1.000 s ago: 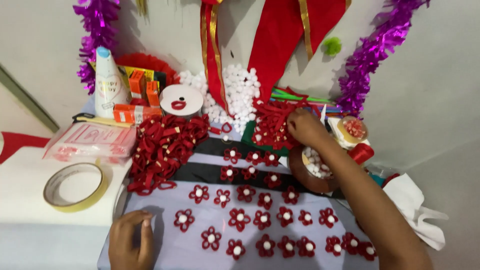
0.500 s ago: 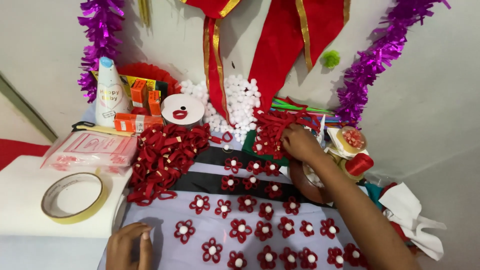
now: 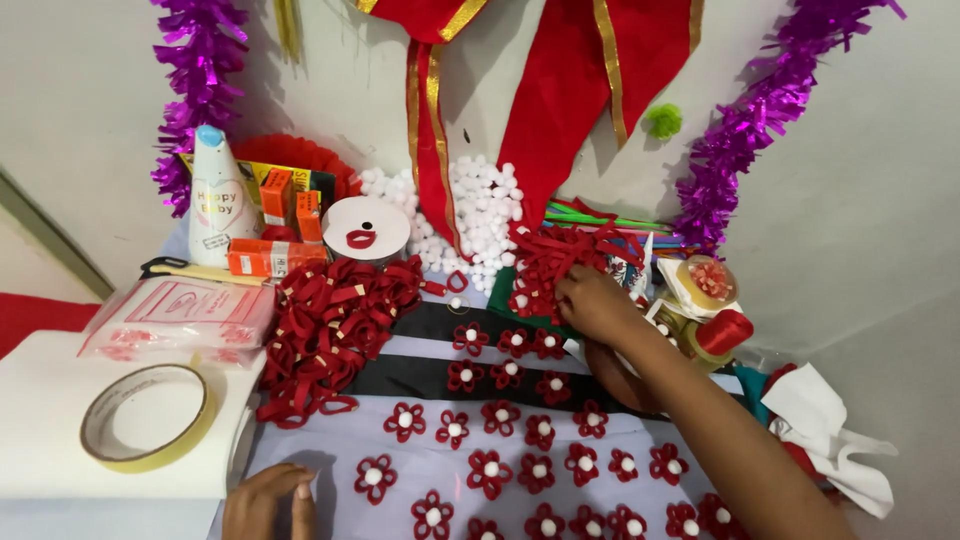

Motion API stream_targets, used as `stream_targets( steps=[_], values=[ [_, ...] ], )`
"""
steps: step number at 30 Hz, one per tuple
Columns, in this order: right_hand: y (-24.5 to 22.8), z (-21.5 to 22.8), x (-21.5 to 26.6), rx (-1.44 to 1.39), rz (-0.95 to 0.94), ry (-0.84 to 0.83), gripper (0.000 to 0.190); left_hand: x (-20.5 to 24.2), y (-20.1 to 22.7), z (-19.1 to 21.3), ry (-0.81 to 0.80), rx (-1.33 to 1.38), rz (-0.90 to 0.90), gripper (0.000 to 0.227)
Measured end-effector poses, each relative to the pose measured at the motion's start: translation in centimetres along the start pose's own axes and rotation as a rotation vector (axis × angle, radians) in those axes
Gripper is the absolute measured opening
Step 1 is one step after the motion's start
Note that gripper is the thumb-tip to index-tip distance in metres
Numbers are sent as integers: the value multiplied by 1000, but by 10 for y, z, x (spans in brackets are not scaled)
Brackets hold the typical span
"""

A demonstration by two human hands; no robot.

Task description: Adding white centers to red fabric flower petals to assemble decorative flowers on a striped cloth.

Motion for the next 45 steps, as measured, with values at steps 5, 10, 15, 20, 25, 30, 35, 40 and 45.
stream_targets(
  steps=[5,10,15,20,25,30,35,40,45],
  values=[
    [6,-10,0,86,-19,-5,19,18,-26,-8,65,-31,-4,18],
    [27,3,-8,-73,-76,105,11,51,-93,-21,-65,17,66,21],
    [53,32,-6,-324,-353,155,4,57,-107,-28,-209,-64,104,20],
    [46,25,4,-345,-412,57,14,54,-99,-26,-150,-43,122,27],
    [29,57,10,-684,-728,45,9,61,-123,-31,-287,-73,169,23],
    [25,59,21,-1136,-826,45,17,67,-132,-38,-379,-100,138,25],
    [-14,87,25,-1279,-792,99,10,25,-39,-21,18,-37,64,21],
    [-86,74,11,-1292,-605,30,11,-1,-1,1,41,-20,34,9],
    [-192,47,-13,-984,-245,-196,4,-12,13,1,-105,78,-22,15]
  ],
)
Point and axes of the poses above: each hand's wrist, its own x-axis away from the middle knuckle, its own z-axis out of the back of the hand, y = z × x, the point moved 7 cm from there along -x, towards the middle knuckle, and after that the axes turned 15 degrees about y, right-handed, at the moved point
